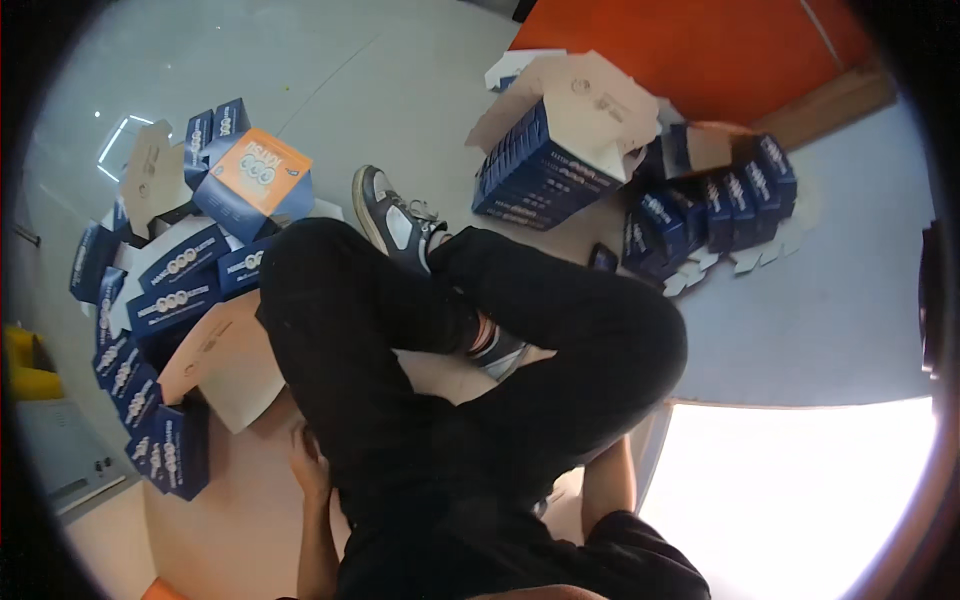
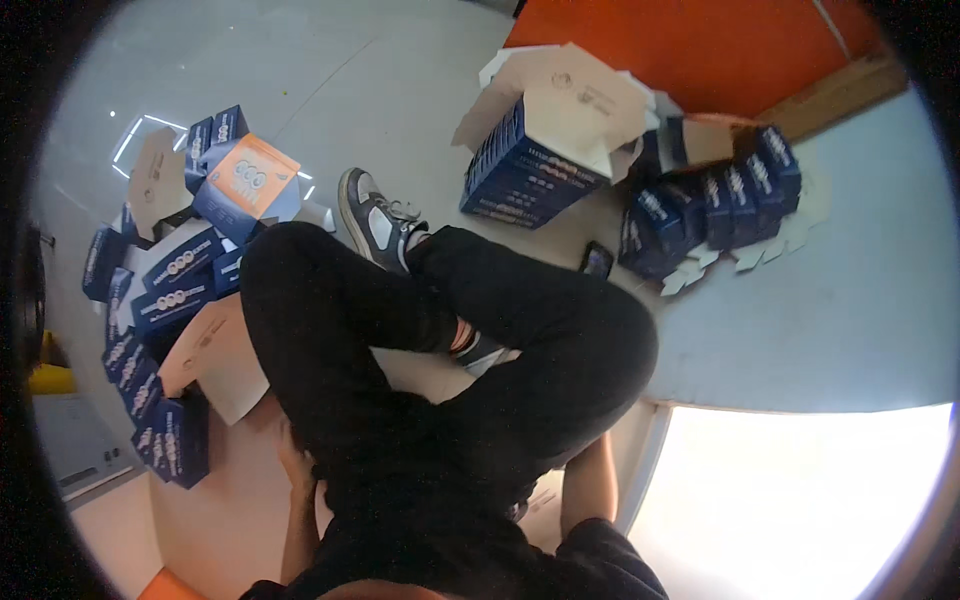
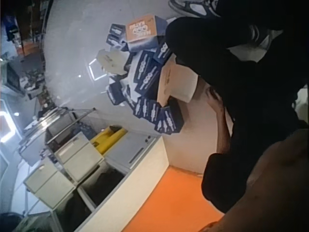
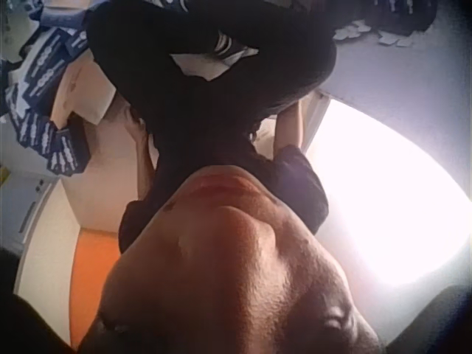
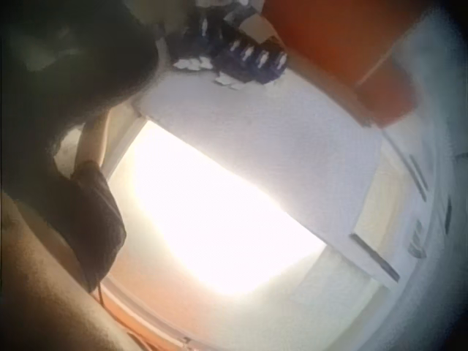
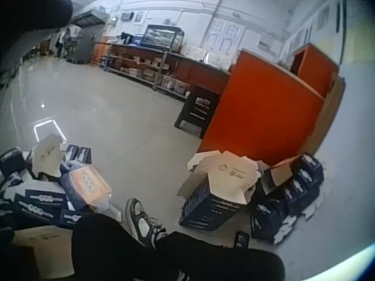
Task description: The person assembles cardboard boxes by hand, folding the flaps together and stacking them on top of each other while sitting on the floor.
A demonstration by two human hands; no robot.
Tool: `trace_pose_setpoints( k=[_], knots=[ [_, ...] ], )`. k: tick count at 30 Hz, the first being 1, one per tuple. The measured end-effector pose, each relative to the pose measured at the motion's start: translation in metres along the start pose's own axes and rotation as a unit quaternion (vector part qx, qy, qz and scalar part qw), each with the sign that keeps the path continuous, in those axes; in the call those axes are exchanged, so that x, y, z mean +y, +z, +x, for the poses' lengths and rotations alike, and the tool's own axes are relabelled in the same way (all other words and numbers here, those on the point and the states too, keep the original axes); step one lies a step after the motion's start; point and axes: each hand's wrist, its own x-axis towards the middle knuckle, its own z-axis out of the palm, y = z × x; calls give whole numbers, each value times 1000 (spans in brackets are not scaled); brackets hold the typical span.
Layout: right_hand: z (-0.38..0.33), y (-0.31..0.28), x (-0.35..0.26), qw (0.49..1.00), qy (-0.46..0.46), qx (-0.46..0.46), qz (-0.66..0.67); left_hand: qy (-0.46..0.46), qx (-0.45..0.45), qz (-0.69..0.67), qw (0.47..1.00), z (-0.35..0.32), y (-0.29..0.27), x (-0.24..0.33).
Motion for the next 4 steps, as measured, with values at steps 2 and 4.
trace_pose_setpoints(
  k=[2,4],
  knots=[
    [67,2,-80,995,-88,-8,-44,19,27,83,996,5,44,-11],
    [99,28,-118,993,-115,-15,-32,-20,52,207,977,27,64,-23]
  ],
)
